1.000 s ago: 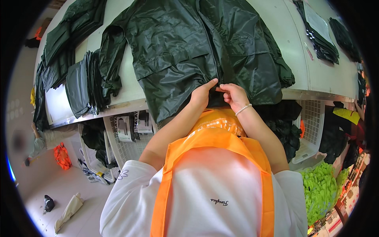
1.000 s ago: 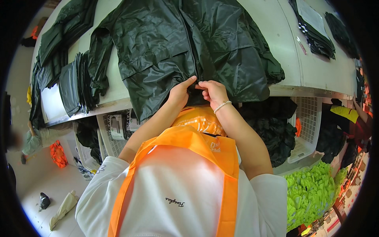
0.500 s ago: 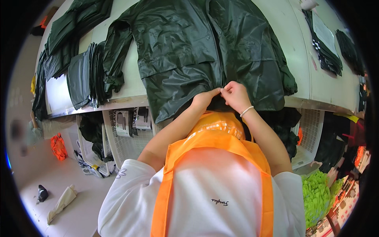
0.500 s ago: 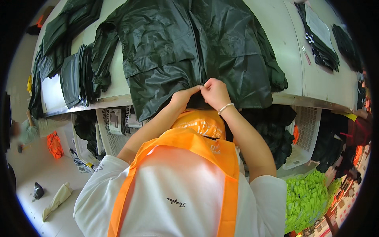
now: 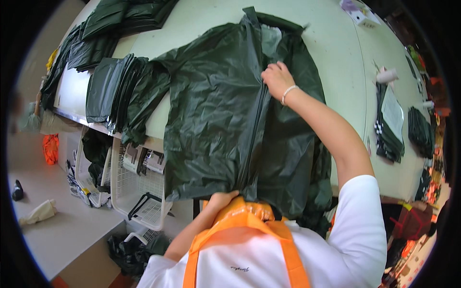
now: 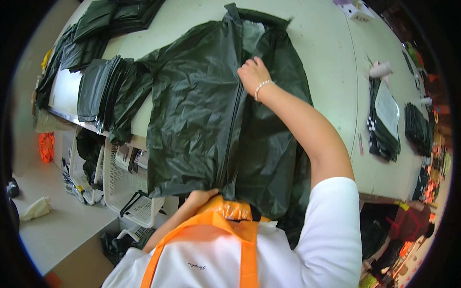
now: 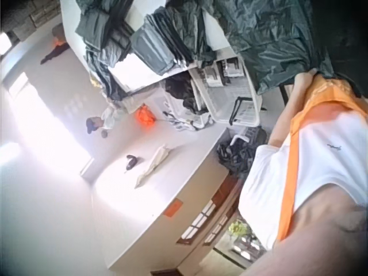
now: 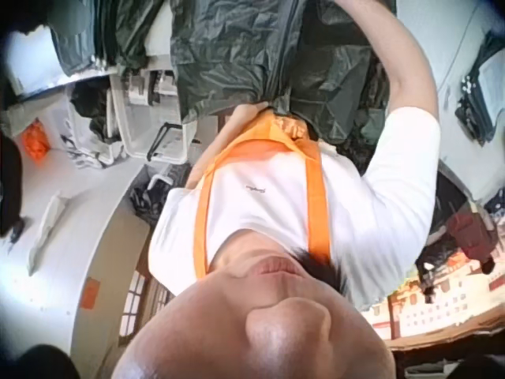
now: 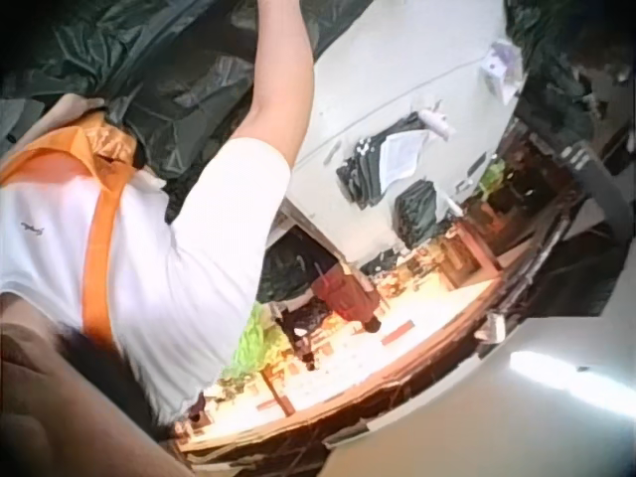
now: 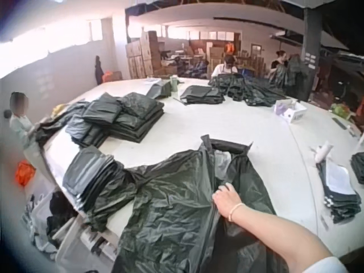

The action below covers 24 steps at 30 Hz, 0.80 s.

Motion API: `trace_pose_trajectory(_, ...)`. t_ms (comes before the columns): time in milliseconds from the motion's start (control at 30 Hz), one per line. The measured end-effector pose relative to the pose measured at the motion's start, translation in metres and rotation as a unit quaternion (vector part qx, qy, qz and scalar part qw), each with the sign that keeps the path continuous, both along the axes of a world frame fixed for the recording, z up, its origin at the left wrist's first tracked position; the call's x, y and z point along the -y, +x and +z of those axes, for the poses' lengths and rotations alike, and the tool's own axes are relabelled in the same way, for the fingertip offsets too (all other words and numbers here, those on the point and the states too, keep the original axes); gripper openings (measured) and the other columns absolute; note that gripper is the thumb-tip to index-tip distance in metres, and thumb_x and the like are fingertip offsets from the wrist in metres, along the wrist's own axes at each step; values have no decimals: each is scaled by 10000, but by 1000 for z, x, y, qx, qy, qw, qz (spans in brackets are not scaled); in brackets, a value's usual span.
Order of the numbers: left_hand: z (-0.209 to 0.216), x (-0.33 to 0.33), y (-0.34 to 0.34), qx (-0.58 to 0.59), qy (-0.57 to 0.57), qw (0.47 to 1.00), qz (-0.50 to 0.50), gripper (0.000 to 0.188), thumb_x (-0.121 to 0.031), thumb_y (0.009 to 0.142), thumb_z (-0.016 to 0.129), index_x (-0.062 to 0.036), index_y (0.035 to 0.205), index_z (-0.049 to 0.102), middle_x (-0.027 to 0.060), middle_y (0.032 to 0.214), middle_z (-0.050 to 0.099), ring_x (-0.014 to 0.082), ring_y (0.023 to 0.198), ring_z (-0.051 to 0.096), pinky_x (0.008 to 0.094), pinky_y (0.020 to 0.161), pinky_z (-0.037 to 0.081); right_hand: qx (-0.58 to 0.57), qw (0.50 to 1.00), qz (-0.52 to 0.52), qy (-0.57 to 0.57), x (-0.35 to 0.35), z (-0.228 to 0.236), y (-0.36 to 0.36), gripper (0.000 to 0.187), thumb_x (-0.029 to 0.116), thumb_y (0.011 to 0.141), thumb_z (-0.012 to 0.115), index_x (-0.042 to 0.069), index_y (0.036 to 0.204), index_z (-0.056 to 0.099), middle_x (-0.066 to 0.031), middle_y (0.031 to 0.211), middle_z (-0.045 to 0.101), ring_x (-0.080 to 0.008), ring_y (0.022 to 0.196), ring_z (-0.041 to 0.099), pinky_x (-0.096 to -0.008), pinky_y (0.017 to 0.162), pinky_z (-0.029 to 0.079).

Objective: The person unfolds a dark green jacket on a table, smooths it out, and folds it into a compact rectangle. The person then places the folded jacket into a small matching pouch and sets it aside.

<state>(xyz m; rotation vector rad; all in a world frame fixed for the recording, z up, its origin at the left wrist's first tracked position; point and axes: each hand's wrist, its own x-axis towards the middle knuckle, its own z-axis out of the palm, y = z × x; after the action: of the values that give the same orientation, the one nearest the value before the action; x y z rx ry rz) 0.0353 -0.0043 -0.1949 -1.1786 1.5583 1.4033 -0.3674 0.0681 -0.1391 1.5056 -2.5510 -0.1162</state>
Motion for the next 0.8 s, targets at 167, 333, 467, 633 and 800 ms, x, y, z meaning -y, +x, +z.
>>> trace_pose_trajectory(167,-46,-26,53,-29,-64,995,71,540,-270,763,745,42,1167,570,186,1158,610,251,1045,584,327,896,445,-83,982,-161,50,29,14,-136,194,144,854,495,130,893,684,-43,954,665,-214,1008,568,-387,900,379)
trace_pose_trajectory(333,-107,-37,95,-72,-92,984,131,589,-257,734,766,18,1204,543,142,1146,614,238,1061,575,314,895,448,-27,972,-130,-195,32,-18,-152,142,219,846,604,106,926,637,-51,958,650,-219,1045,549,-398,857,413)
trace_pose_trajectory(467,-45,-10,68,16,-64,998,15,532,-425,773,715,33,1033,641,144,983,672,228,949,628,320,833,478,36,927,-137,-348,-82,-17,-94,189,141,845,596,68,1019,614,-110,974,629,-319,950,581,-365,808,471)
trace_pose_trajectory(633,43,48,-40,-47,-148,976,-153,394,-372,815,682,-4,676,655,112,701,668,187,676,638,322,603,476,529,739,-414,-63,-309,-55,14,348,351,888,596,5,904,620,-86,792,670,-159,736,626,-321,681,501)
trace_pose_trajectory(800,35,67,-192,-386,-505,721,-276,704,-403,793,665,-132,1383,393,126,1445,361,346,1339,301,532,1092,196,623,666,-352,-211,-282,-61,121,343,239,910,562,-46,1100,585,-218,1018,649,-316,981,602,-398,886,445)
